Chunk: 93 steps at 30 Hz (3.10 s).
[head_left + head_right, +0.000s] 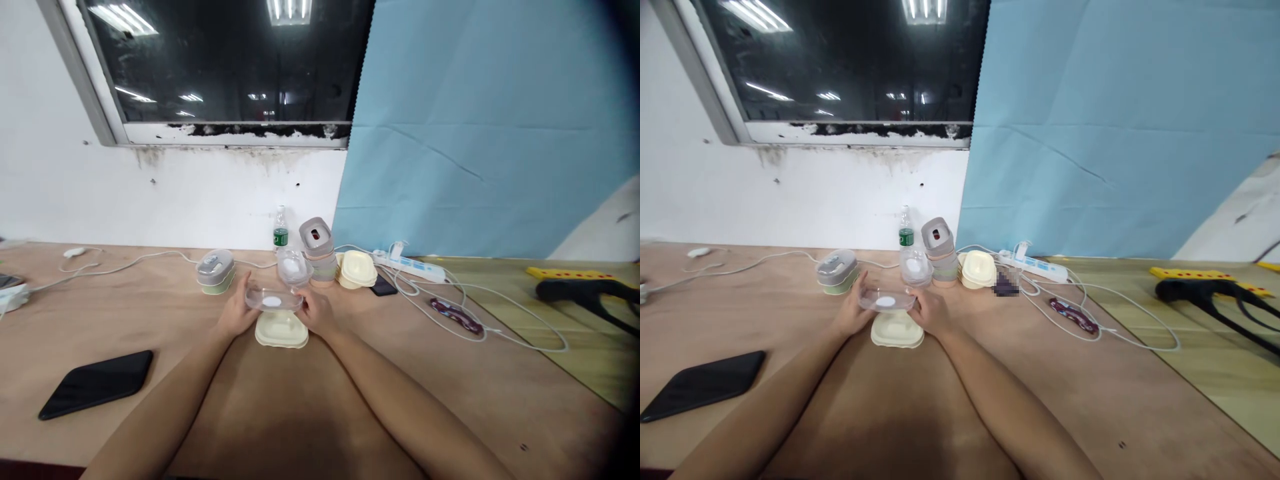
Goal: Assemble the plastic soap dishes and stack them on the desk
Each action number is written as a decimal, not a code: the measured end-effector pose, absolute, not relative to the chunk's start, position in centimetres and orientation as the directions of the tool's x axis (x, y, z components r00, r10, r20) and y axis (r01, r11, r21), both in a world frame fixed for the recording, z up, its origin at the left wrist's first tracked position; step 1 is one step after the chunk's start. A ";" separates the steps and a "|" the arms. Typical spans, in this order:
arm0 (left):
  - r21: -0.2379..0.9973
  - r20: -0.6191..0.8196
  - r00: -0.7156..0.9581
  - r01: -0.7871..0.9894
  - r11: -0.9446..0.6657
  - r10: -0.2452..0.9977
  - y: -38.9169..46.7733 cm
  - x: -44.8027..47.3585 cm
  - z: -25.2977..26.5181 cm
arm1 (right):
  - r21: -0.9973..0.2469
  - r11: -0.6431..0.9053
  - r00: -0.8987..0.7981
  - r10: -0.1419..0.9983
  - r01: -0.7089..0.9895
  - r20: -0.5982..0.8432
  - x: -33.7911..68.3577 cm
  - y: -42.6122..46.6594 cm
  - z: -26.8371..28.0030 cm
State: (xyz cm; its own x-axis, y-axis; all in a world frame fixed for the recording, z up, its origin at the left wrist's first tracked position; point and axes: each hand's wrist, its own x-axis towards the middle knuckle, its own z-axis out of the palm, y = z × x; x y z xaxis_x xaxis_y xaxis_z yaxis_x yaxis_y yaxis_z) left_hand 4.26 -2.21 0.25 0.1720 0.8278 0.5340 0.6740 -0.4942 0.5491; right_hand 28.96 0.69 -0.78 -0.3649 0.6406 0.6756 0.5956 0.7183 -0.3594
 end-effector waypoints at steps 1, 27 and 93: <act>0.538 0.559 0.179 0.664 -0.519 0.809 -2.4 4.2 0.4 | -0.380 0.722 -0.375 0.649 0.578 0.662 29.0 0.1 -0.6; 0.507 0.466 0.154 0.761 -0.406 0.871 -2.6 5.0 1.2 | -0.719 0.497 -0.274 0.868 0.485 0.415 29.4 1.1 -0.7; 0.161 0.599 0.480 0.711 -0.684 0.641 -2.9 3.7 1.8 | -0.782 0.398 -0.224 0.917 0.479 0.329 30.7 -0.7 -0.1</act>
